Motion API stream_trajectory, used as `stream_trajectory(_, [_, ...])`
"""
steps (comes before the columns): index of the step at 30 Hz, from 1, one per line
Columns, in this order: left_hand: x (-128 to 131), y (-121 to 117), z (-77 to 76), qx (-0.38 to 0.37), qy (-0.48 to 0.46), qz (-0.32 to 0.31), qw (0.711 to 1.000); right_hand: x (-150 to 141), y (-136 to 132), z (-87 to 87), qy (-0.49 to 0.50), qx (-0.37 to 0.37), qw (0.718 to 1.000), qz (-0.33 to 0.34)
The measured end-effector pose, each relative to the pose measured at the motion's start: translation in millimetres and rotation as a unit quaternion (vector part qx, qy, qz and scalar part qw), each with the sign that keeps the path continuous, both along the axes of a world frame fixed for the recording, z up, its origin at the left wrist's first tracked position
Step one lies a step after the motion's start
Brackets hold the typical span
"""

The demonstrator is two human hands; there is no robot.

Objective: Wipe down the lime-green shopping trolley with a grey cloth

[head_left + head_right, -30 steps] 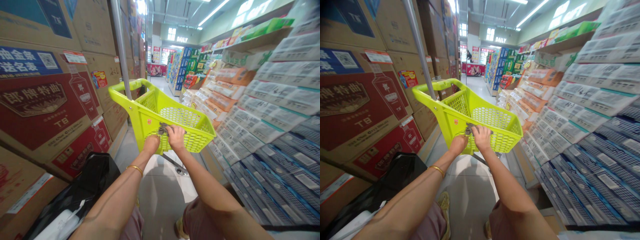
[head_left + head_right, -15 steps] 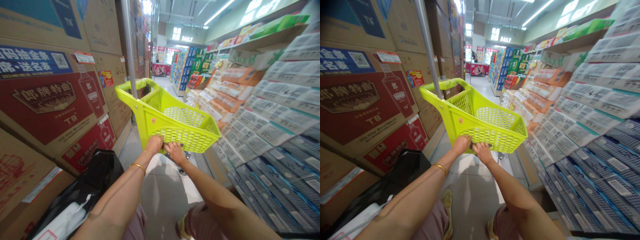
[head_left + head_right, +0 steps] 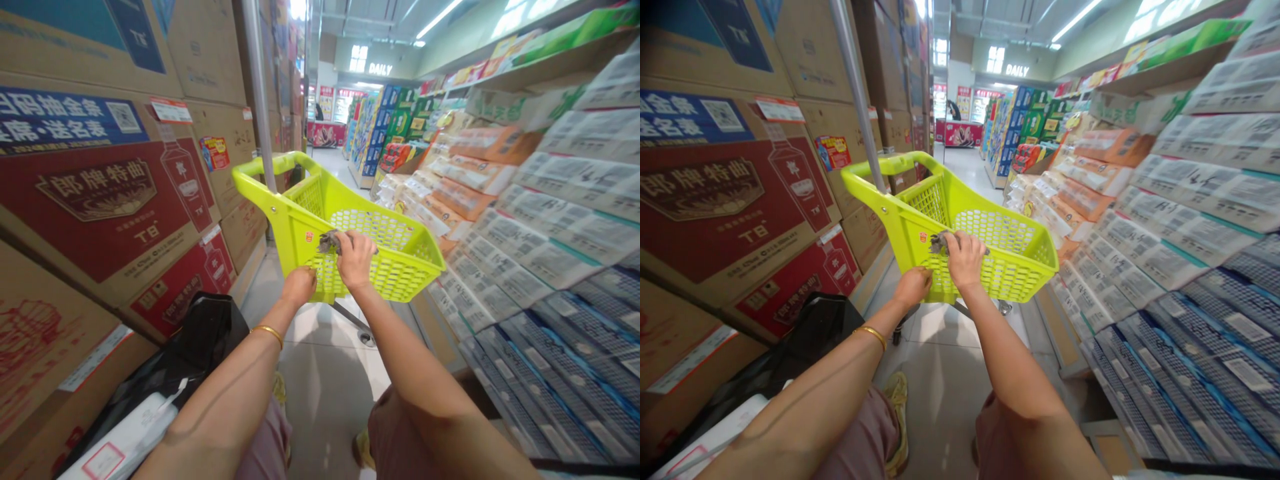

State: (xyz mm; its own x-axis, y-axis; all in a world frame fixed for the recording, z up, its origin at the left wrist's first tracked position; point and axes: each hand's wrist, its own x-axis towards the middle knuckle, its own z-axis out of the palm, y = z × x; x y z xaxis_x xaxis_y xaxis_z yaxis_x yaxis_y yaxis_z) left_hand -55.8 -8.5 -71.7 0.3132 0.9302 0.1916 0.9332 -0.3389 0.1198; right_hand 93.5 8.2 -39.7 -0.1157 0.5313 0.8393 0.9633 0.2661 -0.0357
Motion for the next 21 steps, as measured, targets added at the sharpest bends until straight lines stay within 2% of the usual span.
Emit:
stream_trajectory(3, [3.9,3.8,-7.5,0.0,0.006,-0.003,1.0,-2.5,1.5,-8.6,-0.004,-0.017,1.0,0.007])
stream_trajectory(10, [9.0,10.1,-19.1,-0.001,-0.016,0.001,1.0,4.1,-7.3,-51.3,-0.107,-0.141,0.983,0.057])
stream_trajectory(18, [13.5,11.3,-12.2,-0.008,-0.003,-0.004,1.0,19.2,-19.3,-100.3,-0.229,-0.225,0.943,0.093])
stream_trajectory(21, [15.8,11.0,-8.4,-0.025,0.006,0.0,1.0,20.3,-23.5,-111.4,-0.263,-0.252,0.926,0.101])
